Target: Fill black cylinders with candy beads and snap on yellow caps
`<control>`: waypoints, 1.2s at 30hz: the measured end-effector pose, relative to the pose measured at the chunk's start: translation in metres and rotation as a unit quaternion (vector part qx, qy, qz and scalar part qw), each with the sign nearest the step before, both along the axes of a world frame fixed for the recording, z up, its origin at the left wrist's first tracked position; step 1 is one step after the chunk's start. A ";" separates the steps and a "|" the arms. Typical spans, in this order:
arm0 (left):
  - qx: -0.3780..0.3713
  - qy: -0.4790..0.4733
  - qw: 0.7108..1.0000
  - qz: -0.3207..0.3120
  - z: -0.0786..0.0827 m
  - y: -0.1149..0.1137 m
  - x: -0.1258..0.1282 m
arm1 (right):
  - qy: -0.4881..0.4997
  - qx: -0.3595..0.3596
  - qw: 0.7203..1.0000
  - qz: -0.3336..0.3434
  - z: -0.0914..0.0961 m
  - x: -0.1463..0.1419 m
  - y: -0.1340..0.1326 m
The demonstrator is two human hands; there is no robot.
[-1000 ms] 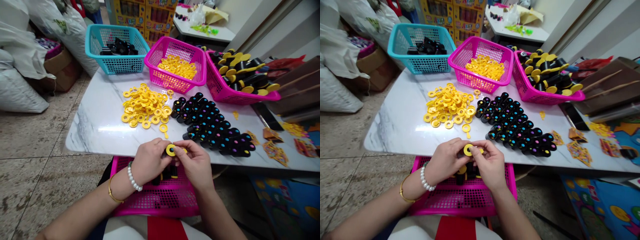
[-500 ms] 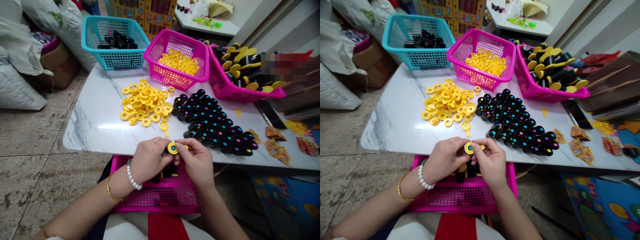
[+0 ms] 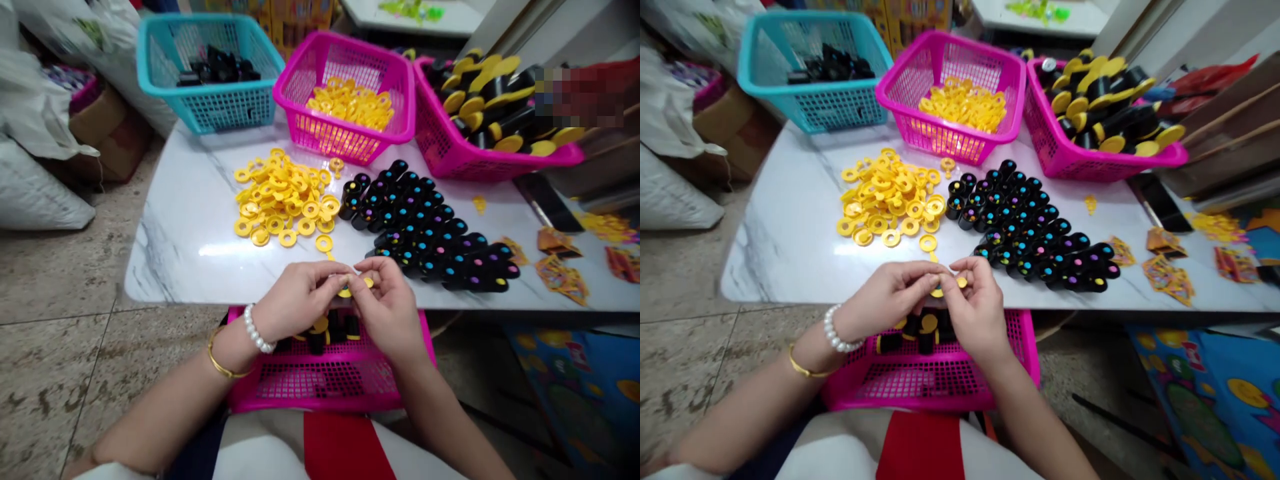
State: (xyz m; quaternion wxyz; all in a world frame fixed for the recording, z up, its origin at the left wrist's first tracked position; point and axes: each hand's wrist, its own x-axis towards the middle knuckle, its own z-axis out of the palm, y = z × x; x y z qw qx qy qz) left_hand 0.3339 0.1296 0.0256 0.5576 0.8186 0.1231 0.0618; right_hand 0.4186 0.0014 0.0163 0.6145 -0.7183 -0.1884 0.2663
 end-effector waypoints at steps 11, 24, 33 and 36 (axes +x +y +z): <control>0.148 -0.029 0.988 0.038 -0.010 -0.019 -0.013 | 0.036 -0.016 0.997 0.072 0.002 0.006 -0.006; 0.088 0.014 0.996 0.015 0.001 -0.008 -0.007 | 0.240 0.128 0.962 0.010 -0.007 -0.006 -0.019; 0.111 0.026 0.993 -0.010 -0.004 -0.007 -0.008 | 0.337 0.057 0.937 0.071 0.002 0.008 -0.018; 0.116 0.028 0.993 -0.011 -0.005 -0.007 -0.009 | 0.296 0.030 0.949 0.104 0.006 0.008 -0.017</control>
